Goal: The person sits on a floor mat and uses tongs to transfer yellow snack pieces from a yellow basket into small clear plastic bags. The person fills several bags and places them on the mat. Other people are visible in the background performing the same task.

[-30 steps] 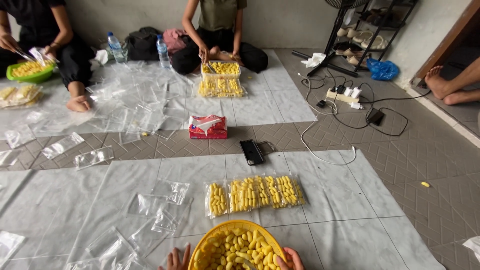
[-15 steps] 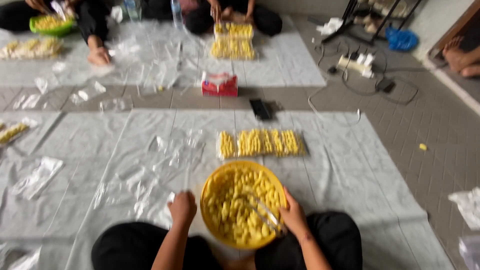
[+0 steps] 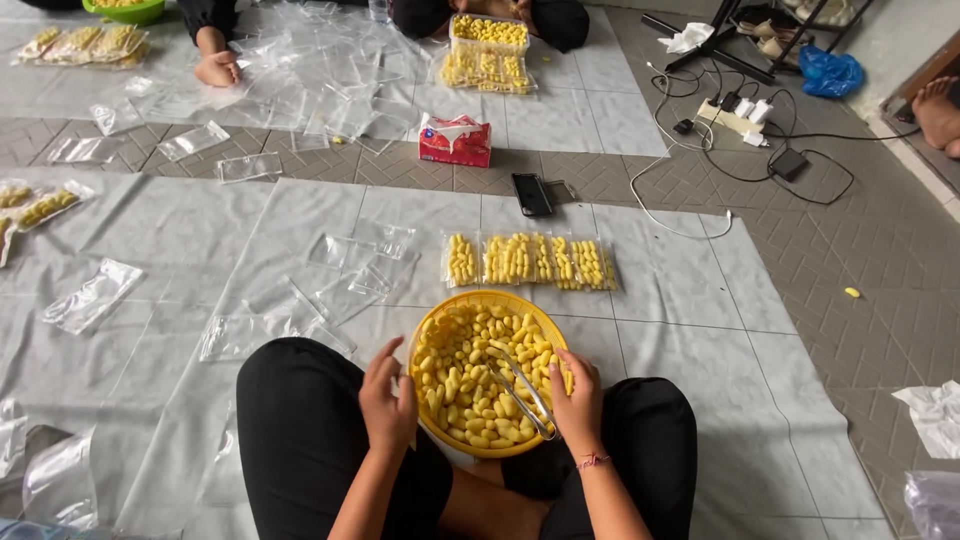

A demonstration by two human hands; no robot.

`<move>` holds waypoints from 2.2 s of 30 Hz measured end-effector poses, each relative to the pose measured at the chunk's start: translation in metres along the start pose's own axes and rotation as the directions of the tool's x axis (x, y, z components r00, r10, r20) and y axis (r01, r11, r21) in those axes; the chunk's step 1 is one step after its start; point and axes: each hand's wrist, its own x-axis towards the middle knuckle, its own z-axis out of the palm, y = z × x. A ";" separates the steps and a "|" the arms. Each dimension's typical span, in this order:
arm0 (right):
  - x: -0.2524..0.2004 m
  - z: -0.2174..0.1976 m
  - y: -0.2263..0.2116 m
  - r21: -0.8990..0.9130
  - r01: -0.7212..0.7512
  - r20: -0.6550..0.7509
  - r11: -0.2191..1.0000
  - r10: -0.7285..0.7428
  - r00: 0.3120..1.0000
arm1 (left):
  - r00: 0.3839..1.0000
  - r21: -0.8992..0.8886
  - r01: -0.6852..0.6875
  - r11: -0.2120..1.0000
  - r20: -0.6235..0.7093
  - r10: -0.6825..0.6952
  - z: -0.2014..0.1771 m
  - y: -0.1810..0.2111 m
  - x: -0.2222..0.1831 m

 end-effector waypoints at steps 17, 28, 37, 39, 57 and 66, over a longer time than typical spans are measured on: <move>-0.053 0.017 -0.009 -0.300 0.058 0.297 0.952 0.036 0.954 | 0.662 0.533 -0.313 0.786 0.716 -0.222 0.030 -0.006 -0.057; -0.044 -0.012 -0.037 0.195 -0.402 0.126 0.895 0.384 0.915 | 0.881 0.361 -0.119 0.925 0.469 -0.069 0.024 -0.004 -0.046; -0.053 -0.002 -0.051 -0.275 0.225 0.001 0.935 -0.234 0.972 | 0.820 -0.395 0.525 0.754 0.472 -0.323 -0.006 0.009 -0.022; -0.052 -0.009 -0.080 -0.160 0.336 -0.019 0.928 -0.344 0.939 | 0.766 -0.484 0.604 0.633 0.572 -0.293 -0.012 0.016 -0.023; -0.119 0.029 -0.028 0.701 -0.635 0.324 0.325 0.648 0.689 | 0.652 -0.369 0.424 0.827 0.758 0.004 -0.031 0.079 -0.063; -0.121 0.018 -0.035 0.352 -0.610 0.385 0.710 0.484 0.786 | 0.880 -0.169 0.127 0.977 0.474 -0.032 -0.017 0.084 -0.051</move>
